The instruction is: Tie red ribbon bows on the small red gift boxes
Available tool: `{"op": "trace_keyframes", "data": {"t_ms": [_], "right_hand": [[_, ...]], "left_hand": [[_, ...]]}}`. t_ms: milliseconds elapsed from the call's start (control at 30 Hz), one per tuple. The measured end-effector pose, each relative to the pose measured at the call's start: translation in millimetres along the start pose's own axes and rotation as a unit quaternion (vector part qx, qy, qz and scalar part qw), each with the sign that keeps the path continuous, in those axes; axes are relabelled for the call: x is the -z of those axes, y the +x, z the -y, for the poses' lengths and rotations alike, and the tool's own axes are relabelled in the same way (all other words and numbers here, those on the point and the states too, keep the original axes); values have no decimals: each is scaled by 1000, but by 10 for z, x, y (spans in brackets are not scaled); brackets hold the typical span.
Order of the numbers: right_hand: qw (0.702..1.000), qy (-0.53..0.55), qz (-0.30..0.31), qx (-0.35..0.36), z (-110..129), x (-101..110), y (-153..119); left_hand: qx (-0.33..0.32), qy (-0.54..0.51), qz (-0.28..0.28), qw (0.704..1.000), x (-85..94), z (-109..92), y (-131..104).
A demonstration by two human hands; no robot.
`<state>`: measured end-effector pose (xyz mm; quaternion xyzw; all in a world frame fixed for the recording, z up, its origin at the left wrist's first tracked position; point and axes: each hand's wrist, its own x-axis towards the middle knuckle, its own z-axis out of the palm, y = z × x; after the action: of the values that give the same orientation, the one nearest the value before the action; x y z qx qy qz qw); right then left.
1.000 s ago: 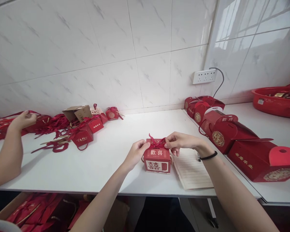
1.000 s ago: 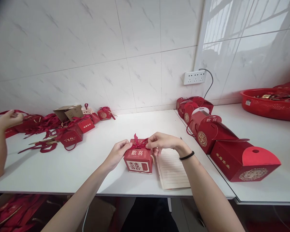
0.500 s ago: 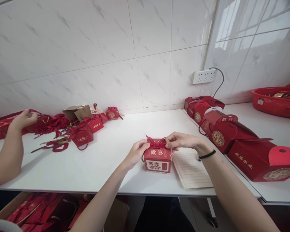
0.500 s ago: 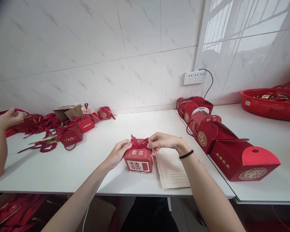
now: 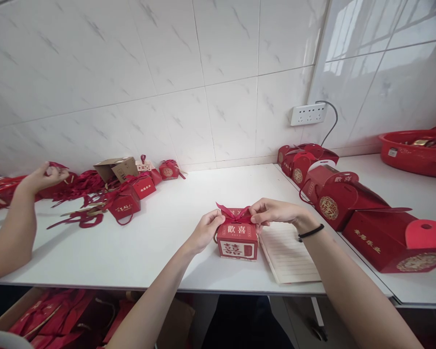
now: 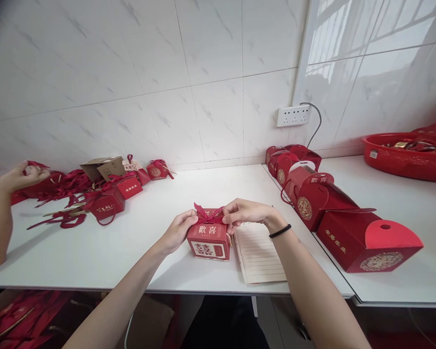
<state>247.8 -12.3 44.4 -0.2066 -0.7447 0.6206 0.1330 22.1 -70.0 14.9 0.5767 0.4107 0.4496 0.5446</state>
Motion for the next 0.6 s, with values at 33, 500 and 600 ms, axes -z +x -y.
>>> {"op": "trace_keyframes", "data": {"t_ms": [33, 500, 600], "right_hand": [[1000, 1, 1, 0, 1, 0, -2], [991, -15, -121, -57, -45, 75, -15], [976, -41, -197, -80, -56, 79, 7]], "left_hand": [[1, -3, 1, 1000, -4, 1, 0], [-21, 69, -19, 997, 1, -96, -84], [4, 40, -66, 997, 28, -55, -4]]}}
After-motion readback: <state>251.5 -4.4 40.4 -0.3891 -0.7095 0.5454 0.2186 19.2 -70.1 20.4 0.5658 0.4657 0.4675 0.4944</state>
